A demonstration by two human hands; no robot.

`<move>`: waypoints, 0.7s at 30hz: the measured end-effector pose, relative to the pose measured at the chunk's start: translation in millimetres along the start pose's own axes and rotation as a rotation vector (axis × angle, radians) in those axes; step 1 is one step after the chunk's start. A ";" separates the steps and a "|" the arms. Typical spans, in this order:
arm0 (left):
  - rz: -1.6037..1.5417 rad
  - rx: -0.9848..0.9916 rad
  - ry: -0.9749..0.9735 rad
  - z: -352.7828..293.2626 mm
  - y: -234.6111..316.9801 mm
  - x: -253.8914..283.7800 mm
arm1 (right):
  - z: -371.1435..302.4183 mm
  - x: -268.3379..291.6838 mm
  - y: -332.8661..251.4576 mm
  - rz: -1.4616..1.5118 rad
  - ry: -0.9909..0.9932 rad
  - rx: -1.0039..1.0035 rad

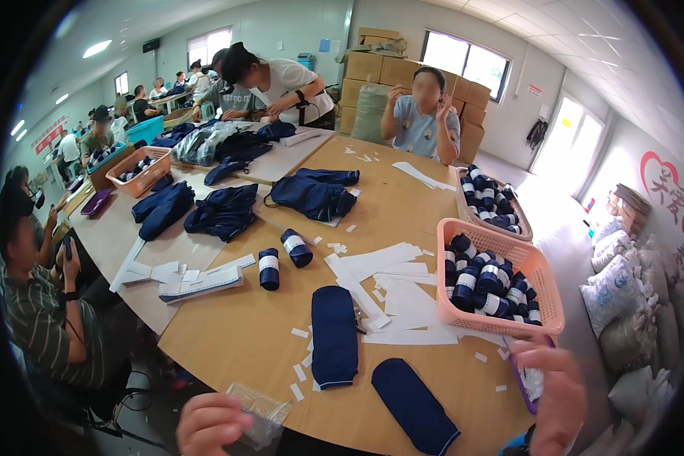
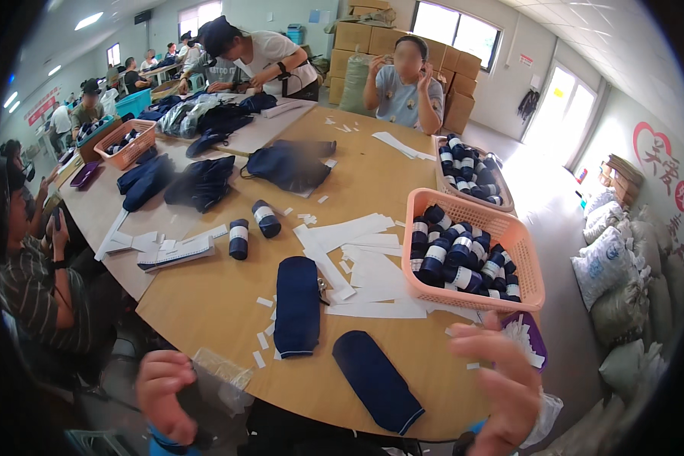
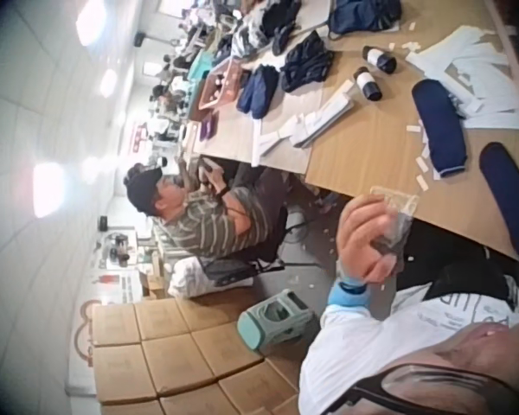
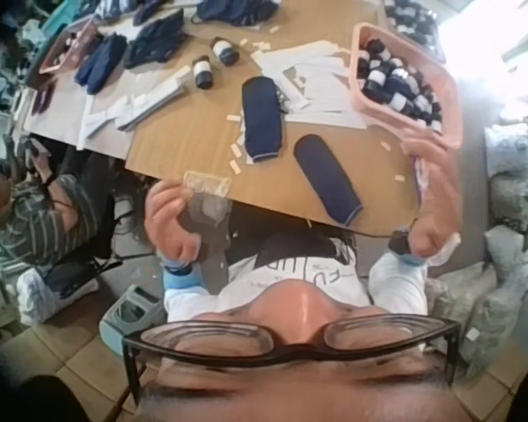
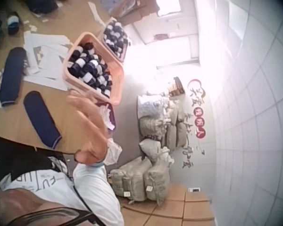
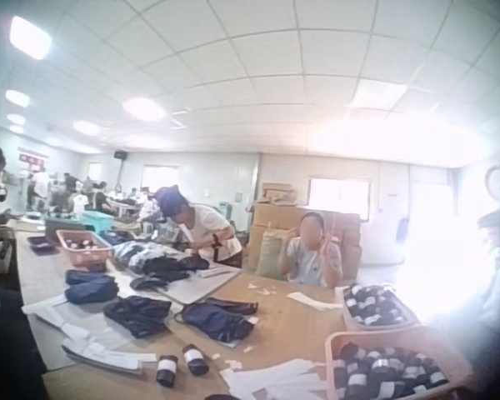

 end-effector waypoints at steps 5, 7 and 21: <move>0.251 0.221 -0.287 -55.2 -34.8 -37.9 | -50.0 -49.6 47.6 -0.031 -0.142 -0.381; 0.226 0.207 -0.329 -52.5 -39.7 -38.4 | -81.0 -62.5 63.7 -0.006 -0.130 -0.509; 0.320 0.201 -0.319 -26.6 -93.0 -97.8 | -180.1 -109.5 76.0 -0.409 -0.137 -0.666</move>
Point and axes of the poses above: each hand's wrist, its own z-axis towards the middle knuckle, its own x-axis out of the back of the hand, y = z × x, the point moved 7 cm from there along z, towards the middle knuckle, and after that the axes turned 6 degrees about -x, right-handed, at the moved point
